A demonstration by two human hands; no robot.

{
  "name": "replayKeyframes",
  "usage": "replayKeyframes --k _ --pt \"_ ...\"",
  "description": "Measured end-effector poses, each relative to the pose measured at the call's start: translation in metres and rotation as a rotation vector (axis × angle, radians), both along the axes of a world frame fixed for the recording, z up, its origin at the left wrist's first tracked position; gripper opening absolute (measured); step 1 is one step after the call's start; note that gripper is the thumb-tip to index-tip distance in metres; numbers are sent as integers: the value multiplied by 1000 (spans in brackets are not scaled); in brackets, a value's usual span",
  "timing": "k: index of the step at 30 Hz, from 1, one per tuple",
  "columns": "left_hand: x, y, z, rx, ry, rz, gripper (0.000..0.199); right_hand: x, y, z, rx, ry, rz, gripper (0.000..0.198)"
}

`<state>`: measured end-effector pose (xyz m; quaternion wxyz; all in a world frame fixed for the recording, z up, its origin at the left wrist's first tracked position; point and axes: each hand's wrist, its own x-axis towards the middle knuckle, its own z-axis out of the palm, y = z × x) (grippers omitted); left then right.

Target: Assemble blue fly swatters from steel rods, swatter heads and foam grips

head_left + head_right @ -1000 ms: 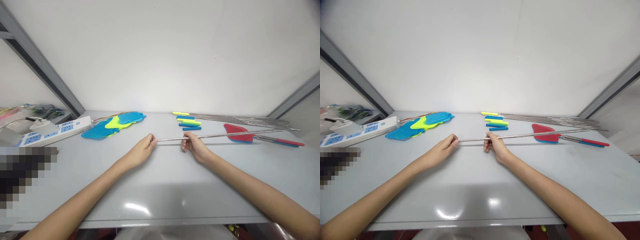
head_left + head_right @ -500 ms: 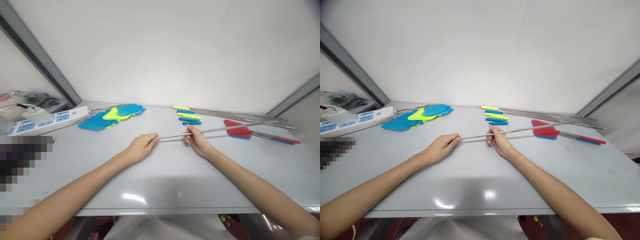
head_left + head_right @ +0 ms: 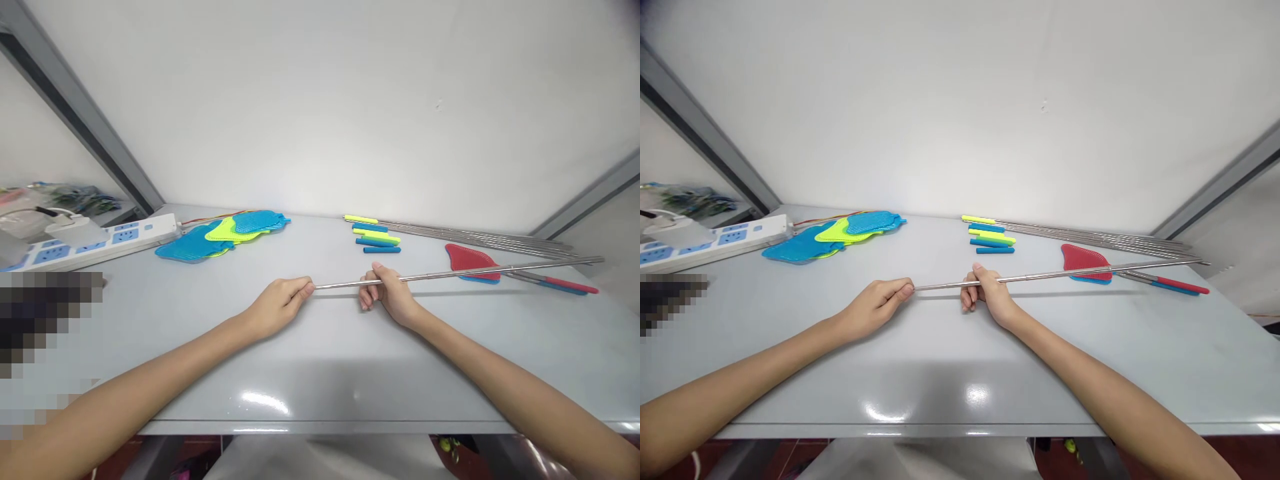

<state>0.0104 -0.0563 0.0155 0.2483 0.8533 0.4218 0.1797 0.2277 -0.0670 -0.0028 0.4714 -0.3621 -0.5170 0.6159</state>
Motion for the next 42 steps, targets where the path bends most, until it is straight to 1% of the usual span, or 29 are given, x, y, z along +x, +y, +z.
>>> replayKeyframes --k 13,21,32,38,42 --pt "1 -3 0 -49 20 -58 34 -1 -6 1 33 -54 40 49" --pt "0 1 1 -45 3 -25 34 -2 -4 0 17 -61 70 50" --pt "0 -2 0 -79 -18 -30 36 -1 -2 -3 39 -5 92 50" --pt "1 -2 0 -94 -37 -29 36 -1 -3 -3 58 -12 88 50" --pt "2 -5 0 -114 -43 -36 37 -2 -4 -2 89 -75 97 49"
